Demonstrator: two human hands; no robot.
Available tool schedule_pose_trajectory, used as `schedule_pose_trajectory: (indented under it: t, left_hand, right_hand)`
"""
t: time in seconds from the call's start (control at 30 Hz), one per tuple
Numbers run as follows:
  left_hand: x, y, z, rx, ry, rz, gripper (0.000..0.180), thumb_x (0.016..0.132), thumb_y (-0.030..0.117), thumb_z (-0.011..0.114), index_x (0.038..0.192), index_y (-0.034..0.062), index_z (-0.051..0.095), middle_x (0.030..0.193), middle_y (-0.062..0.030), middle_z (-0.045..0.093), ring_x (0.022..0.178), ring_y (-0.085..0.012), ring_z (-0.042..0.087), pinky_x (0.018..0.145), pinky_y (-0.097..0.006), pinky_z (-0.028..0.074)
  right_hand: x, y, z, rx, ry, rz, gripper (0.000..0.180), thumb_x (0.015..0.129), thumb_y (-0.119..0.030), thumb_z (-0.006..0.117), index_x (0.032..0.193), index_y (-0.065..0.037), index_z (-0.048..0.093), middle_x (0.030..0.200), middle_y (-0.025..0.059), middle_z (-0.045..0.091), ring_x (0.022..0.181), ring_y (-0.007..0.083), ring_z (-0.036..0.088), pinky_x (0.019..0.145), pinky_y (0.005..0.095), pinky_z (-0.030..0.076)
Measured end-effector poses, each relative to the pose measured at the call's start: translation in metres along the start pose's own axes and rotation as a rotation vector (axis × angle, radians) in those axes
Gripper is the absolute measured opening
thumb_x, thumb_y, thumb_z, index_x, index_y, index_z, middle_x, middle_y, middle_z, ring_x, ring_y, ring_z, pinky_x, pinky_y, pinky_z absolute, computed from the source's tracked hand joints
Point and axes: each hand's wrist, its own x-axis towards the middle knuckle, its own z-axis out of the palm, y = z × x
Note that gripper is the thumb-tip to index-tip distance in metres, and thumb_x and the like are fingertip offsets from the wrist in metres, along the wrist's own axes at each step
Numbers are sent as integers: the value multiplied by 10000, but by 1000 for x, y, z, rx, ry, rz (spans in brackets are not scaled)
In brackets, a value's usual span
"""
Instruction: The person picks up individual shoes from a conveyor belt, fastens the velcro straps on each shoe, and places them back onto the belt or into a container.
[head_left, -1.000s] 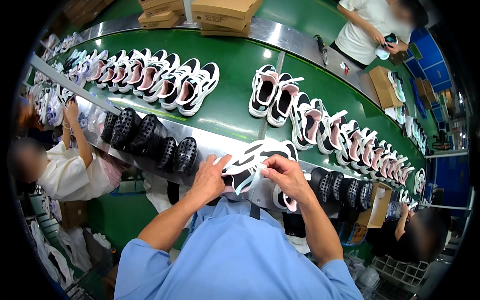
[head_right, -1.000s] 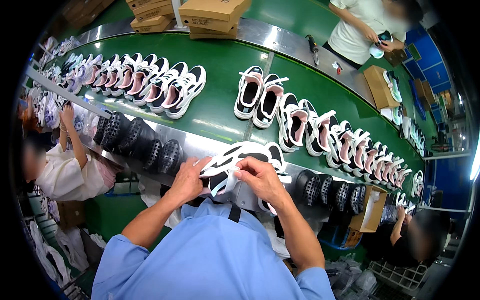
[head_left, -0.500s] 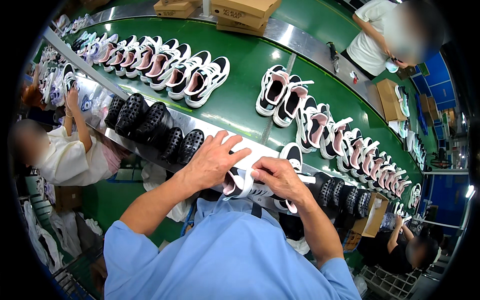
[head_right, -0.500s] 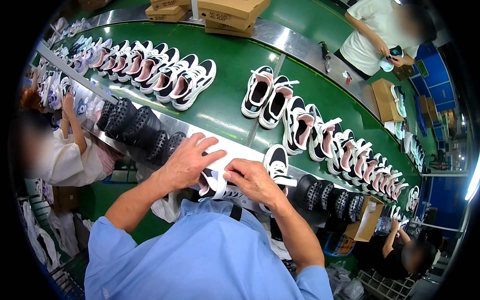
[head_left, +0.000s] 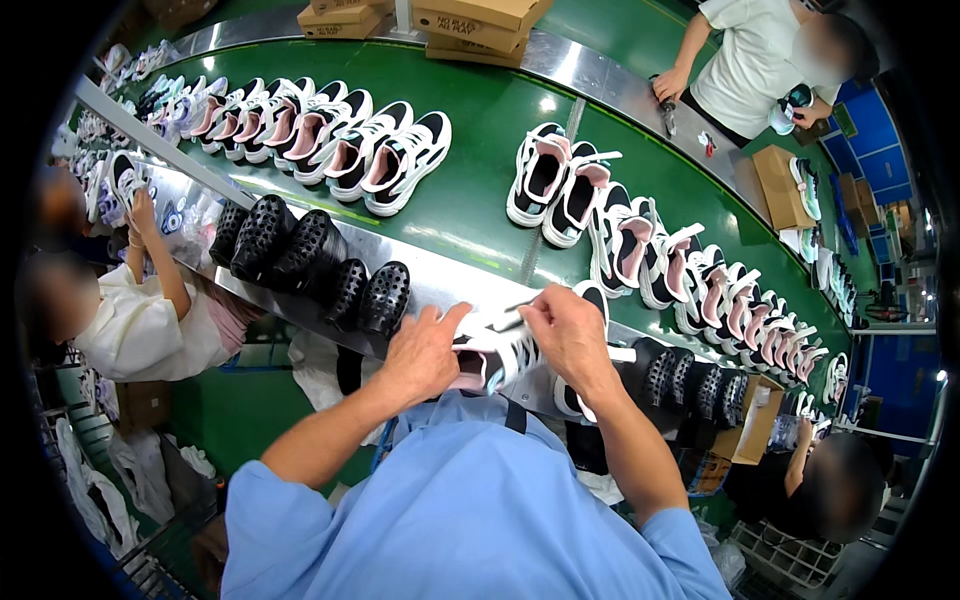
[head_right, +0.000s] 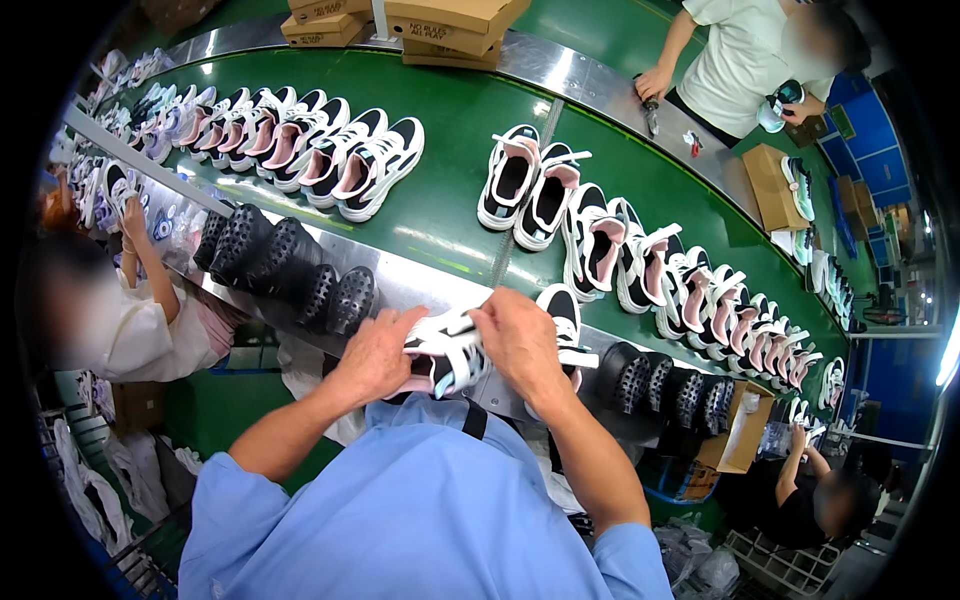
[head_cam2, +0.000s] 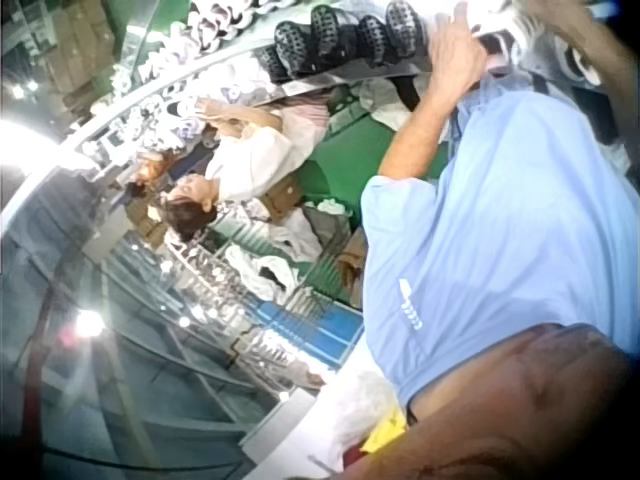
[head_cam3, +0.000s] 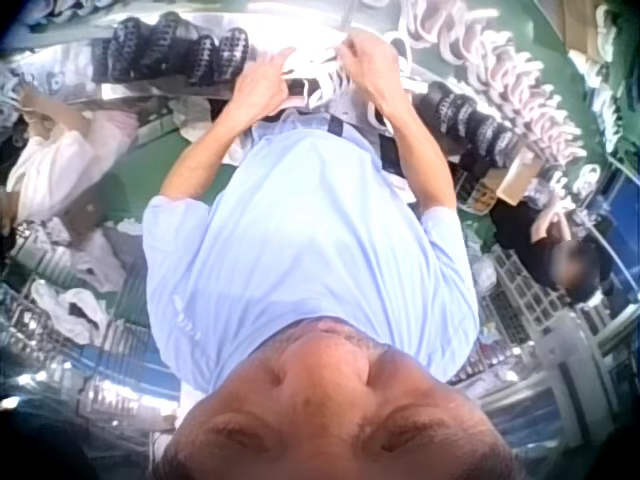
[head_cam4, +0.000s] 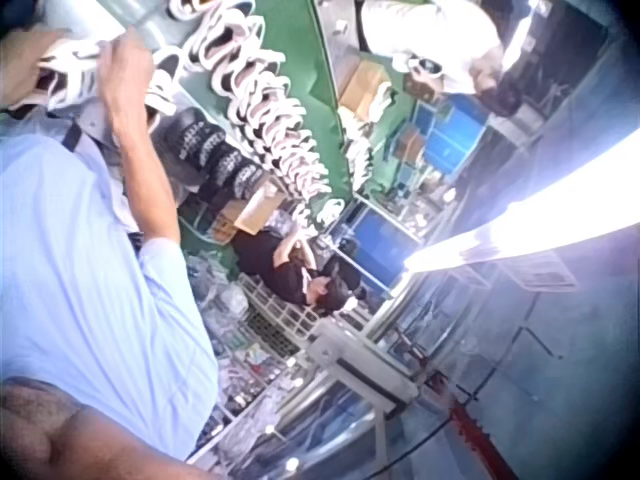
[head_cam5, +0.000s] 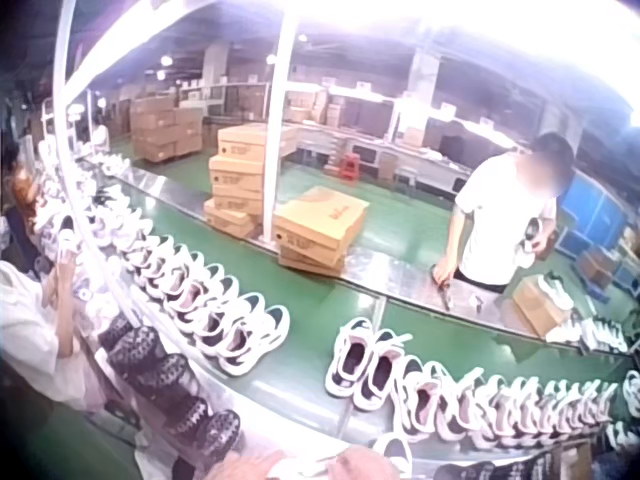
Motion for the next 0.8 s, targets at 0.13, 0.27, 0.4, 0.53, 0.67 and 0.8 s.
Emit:
schedule_pose_trajectory:
  t: [0.13, 0.27, 0.4, 0.53, 0.67, 0.8]
  left_hand:
    - [22, -36, 71, -244, -28, -236, 539, 939, 196, 601, 1466, 135, 512, 1197, -306, 660, 1090, -532, 653, 972, -574, 514]
    - [49, -46, 115, -464, -118, -393, 513, 931, 235, 608, 1412, 72, 534, 1210, -321, 698, 1162, -513, 649, 1003, -570, 503]
    - [42, -36, 123, -373, -19, -296, 508, 934, 225, 648, 1406, 83, 528, 1135, -330, 702, 1072, -531, 668, 960, -592, 503]
    - [30, -24, 108, -183, 282, -94, 480, 905, 175, 728, 1343, 80, 559, 1032, -229, 672, 1003, -475, 656, 864, -576, 514]
    - [26, -6, 92, -7, 532, 237, 338, 865, 130, 751, 1188, 86, 662, 1001, -128, 640, 938, -386, 641, 799, -491, 524]
    - [43, -11, 86, 160, 536, 459, 191, 812, 94, 762, 996, 73, 716, 916, -104, 629, 878, -337, 639, 750, -451, 510]
  right_hand:
    - [-28, 6, 13, 209, -217, 270, 316, 860, -221, 802, 1006, -7, 621, 853, 147, 660, 796, 333, 678, 726, 423, 546]
    - [-44, 19, 72, -19, -120, 15, 363, 851, -180, 808, 1100, -18, 599, 973, 119, 645, 815, 281, 669, 705, 393, 549]
    - [-46, 45, 95, -193, -20, -110, 246, 893, -165, 759, 1043, -43, 606, 986, 130, 629, 882, 336, 673, 712, 448, 560]
    - [-48, 57, 90, -254, 15, -302, 276, 893, -194, 778, 1051, -55, 600, 961, 125, 610, 850, 339, 666, 699, 458, 564]
    - [-73, 54, 103, 116, 42, 309, 426, 839, -238, 868, 1031, 0, 571, 892, 169, 663, 797, 378, 686, 696, 460, 549]
    - [-69, 63, 121, 144, -77, 432, 321, 880, -180, 765, 944, 37, 537, 760, 186, 697, 730, 349, 752, 651, 442, 581]
